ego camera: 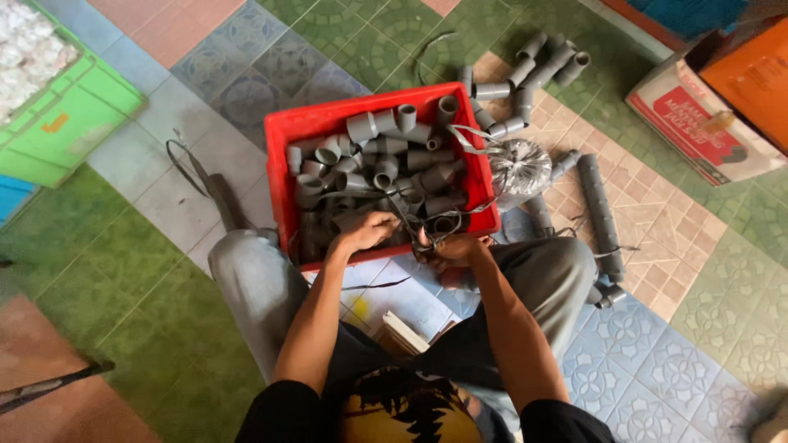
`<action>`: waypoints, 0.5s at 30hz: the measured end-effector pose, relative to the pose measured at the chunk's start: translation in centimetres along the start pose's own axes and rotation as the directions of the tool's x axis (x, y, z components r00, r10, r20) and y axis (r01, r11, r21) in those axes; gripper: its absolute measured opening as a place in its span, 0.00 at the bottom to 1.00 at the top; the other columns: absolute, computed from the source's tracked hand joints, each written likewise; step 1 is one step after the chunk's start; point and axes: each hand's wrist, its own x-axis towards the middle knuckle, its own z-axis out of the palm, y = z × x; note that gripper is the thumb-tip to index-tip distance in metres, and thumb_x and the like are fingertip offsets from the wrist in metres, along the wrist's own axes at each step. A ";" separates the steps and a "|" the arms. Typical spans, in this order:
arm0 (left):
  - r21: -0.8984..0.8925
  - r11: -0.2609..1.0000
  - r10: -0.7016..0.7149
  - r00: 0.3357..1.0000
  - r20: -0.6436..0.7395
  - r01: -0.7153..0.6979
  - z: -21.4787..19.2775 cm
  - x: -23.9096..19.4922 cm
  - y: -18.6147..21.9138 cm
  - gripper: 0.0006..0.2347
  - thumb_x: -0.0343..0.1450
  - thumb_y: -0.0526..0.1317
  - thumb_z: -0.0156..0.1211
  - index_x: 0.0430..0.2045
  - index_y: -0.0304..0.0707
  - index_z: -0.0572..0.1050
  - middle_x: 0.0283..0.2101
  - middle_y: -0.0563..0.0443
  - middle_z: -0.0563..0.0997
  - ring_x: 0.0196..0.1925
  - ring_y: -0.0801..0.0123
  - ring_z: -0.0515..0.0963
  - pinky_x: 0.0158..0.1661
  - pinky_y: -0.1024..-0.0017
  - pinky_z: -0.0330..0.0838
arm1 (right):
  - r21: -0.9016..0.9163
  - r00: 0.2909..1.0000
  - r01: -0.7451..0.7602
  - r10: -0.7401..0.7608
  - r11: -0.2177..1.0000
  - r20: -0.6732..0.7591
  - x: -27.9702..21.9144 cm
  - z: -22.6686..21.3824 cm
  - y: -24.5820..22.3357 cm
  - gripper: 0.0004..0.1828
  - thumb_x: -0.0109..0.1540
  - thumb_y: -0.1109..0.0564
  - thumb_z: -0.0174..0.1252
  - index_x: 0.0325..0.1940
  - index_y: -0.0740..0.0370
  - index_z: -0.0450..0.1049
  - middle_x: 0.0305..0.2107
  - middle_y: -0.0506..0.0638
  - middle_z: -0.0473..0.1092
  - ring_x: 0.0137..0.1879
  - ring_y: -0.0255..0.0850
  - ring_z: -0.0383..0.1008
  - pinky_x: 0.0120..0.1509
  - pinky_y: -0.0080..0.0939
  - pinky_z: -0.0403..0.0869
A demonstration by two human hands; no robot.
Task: The person sits on the floor and bundles gray PVC pipe fittings using a gray strap. They pick up several fittings from a red crate, arrange them in their hands, and wrap the strap around the group to secure them together.
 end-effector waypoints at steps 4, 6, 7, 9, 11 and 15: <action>-0.116 0.993 0.011 1.000 0.022 -0.008 0.3 -0.3 1.0 0.06 0.73 0.40 0.55 0.28 0.41 0.77 0.13 0.58 0.67 0.12 0.79 0.66 0.16 0.83 0.59 | -0.786 0.993 -0.037 -0.066 0.617 -0.099 -0.9 -0.3 -1.0 0.34 0.62 0.36 0.59 0.65 0.56 0.66 0.55 0.61 0.69 0.62 0.57 0.68 0.66 0.53 0.68; -0.153 0.988 -0.003 0.999 0.032 0.008 0.6 -1.0 1.7 0.06 0.73 0.39 0.54 0.29 0.41 0.76 0.14 0.59 0.65 0.12 0.81 0.65 0.17 0.85 0.58 | -0.819 0.980 -0.122 -0.062 0.560 -0.189 -3.4 3.5 -3.6 0.35 0.63 0.34 0.54 0.66 0.56 0.65 0.57 0.59 0.68 0.64 0.54 0.67 0.69 0.50 0.66; -0.170 0.985 0.013 1.000 0.020 -0.009 0.6 -1.3 2.2 0.06 0.73 0.39 0.54 0.28 0.41 0.76 0.13 0.59 0.65 0.12 0.81 0.65 0.16 0.85 0.57 | -0.849 0.946 -0.251 -0.070 0.465 -0.318 -4.7 5.5 -4.9 0.36 0.64 0.31 0.48 0.68 0.56 0.63 0.60 0.56 0.66 0.67 0.49 0.65 0.73 0.47 0.62; -0.188 0.982 0.023 1.000 0.012 -0.021 0.7 -1.9 2.6 0.06 0.73 0.39 0.54 0.27 0.41 0.76 0.13 0.59 0.66 0.12 0.81 0.65 0.15 0.85 0.57 | -0.848 0.895 -0.379 -0.086 0.369 -0.438 -5.4 7.5 -5.3 0.38 0.66 0.29 0.42 0.70 0.56 0.62 0.62 0.54 0.64 0.70 0.44 0.63 0.77 0.43 0.58; -0.234 0.972 0.016 0.999 0.048 -0.005 0.7 -1.6 2.8 0.05 0.74 0.38 0.53 0.28 0.40 0.75 0.14 0.62 0.62 0.13 0.84 0.61 0.15 0.85 0.56 | -0.875 0.866 -0.484 -0.126 0.030 -0.483 -4.0 7.1 -3.6 0.52 0.49 0.14 0.48 0.67 0.45 0.66 0.50 0.51 0.71 0.59 0.42 0.72 0.73 0.51 0.60; -0.249 0.969 0.014 0.998 0.065 0.003 1.0 -1.4 2.7 0.06 0.74 0.38 0.53 0.28 0.40 0.75 0.15 0.63 0.61 0.13 0.85 0.59 0.15 0.87 0.54 | -0.882 0.980 -0.006 -0.174 0.470 -0.099 1.6 -3.0 3.7 0.31 0.53 0.24 0.57 0.49 0.43 0.74 0.44 0.47 0.70 0.54 0.49 0.72 0.61 0.55 0.70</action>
